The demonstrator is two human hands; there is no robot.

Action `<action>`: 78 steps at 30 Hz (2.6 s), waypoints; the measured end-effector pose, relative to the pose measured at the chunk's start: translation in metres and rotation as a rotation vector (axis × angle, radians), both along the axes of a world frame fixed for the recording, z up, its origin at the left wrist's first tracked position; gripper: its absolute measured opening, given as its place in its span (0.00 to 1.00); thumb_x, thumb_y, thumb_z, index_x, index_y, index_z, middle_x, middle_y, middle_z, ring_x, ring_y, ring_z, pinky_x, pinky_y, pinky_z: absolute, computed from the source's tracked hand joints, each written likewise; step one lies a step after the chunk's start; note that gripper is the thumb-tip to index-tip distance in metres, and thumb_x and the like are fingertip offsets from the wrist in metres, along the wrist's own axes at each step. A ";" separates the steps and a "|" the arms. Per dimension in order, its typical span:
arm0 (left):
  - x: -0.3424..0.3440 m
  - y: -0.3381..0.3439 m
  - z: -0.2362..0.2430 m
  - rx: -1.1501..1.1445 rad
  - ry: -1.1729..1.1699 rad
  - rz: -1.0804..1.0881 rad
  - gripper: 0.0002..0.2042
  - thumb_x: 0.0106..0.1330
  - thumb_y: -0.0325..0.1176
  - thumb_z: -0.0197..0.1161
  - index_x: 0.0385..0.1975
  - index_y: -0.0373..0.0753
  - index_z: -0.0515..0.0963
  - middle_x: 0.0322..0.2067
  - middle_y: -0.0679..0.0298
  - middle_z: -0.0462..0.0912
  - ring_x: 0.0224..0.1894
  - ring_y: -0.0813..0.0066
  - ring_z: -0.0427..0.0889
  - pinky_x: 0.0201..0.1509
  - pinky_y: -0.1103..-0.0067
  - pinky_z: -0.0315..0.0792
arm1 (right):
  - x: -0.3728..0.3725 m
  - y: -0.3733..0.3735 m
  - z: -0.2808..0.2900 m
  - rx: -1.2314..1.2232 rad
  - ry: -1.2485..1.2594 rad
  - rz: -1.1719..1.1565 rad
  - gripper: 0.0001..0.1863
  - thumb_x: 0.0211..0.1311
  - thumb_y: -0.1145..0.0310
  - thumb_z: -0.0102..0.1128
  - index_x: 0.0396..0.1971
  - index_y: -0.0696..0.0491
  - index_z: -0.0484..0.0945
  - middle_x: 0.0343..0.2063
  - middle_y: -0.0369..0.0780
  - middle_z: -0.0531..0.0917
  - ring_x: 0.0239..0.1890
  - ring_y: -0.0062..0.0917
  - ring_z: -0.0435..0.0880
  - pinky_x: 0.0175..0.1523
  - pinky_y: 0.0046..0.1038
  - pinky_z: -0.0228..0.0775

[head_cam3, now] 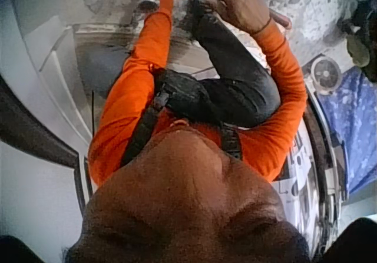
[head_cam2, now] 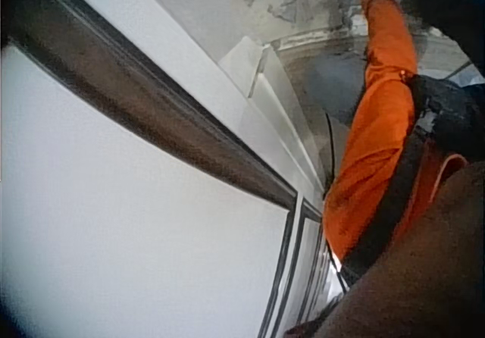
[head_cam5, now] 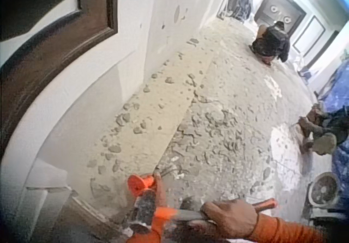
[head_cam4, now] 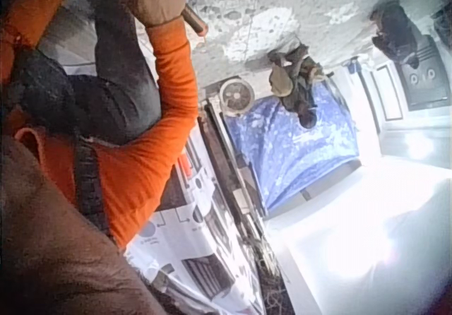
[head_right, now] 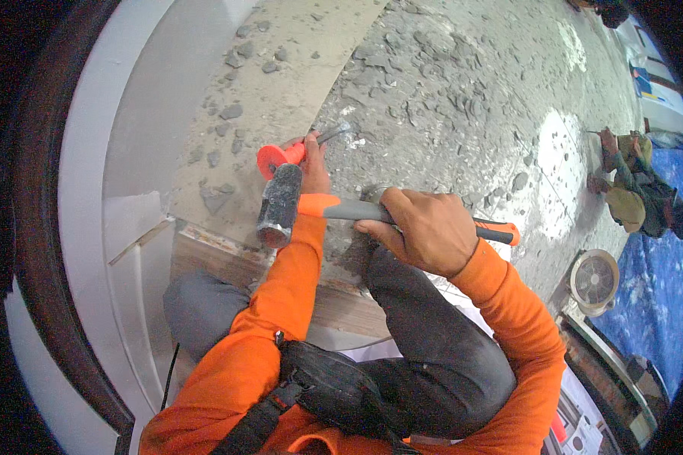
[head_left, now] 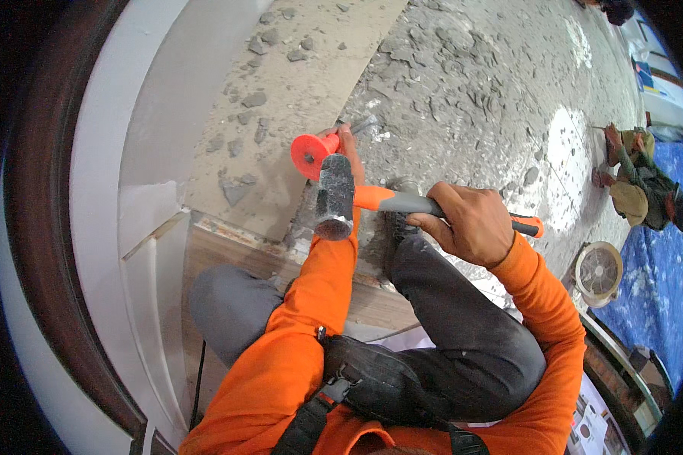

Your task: The person uses a red suction cup and a hammer to remove tiles from a concrete floor. They attach the suction cup to a tile, then repeatedly strike the handle with the hammer to loosen and lift the tile from the surface.

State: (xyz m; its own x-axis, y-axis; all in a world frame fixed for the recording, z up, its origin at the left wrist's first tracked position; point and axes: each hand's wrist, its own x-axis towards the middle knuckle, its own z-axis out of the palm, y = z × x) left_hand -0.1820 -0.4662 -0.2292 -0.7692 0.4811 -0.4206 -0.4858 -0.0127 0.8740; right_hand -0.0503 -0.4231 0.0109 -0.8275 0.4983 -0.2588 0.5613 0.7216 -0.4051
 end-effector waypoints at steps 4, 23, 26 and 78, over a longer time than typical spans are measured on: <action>0.023 -0.017 -0.046 -0.111 0.048 -0.208 0.11 0.70 0.33 0.63 0.43 0.36 0.72 0.41 0.58 0.82 0.43 0.71 0.82 0.47 0.75 0.81 | 0.004 -0.002 -0.003 -0.022 -0.019 -0.019 0.21 0.63 0.49 0.64 0.31 0.54 0.75 0.16 0.43 0.78 0.18 0.41 0.81 0.24 0.40 0.70; 0.013 -0.027 -0.005 0.005 0.305 -0.243 0.17 0.67 0.33 0.66 0.52 0.36 0.72 0.45 0.58 0.80 0.46 0.72 0.79 0.49 0.74 0.75 | 0.037 0.001 -0.033 -0.251 -0.096 -0.228 0.25 0.69 0.46 0.56 0.29 0.57 0.78 0.13 0.49 0.76 0.18 0.49 0.80 0.25 0.45 0.70; -0.001 -0.024 -0.007 0.014 0.729 -0.377 0.17 0.67 0.33 0.66 0.52 0.36 0.72 0.46 0.57 0.80 0.47 0.71 0.79 0.51 0.74 0.74 | 0.039 0.004 -0.032 -0.329 -0.074 -0.311 0.26 0.70 0.46 0.55 0.30 0.57 0.79 0.12 0.50 0.74 0.17 0.48 0.79 0.25 0.44 0.68; -0.035 -0.029 -0.045 -0.083 -0.895 -0.770 0.15 0.69 0.46 0.62 0.45 0.42 0.76 0.28 0.64 0.78 0.23 0.74 0.78 0.26 0.77 0.75 | 0.042 -0.020 -0.058 0.084 0.139 0.298 0.26 0.58 0.41 0.62 0.25 0.51 0.68 0.19 0.40 0.76 0.21 0.37 0.80 0.24 0.39 0.71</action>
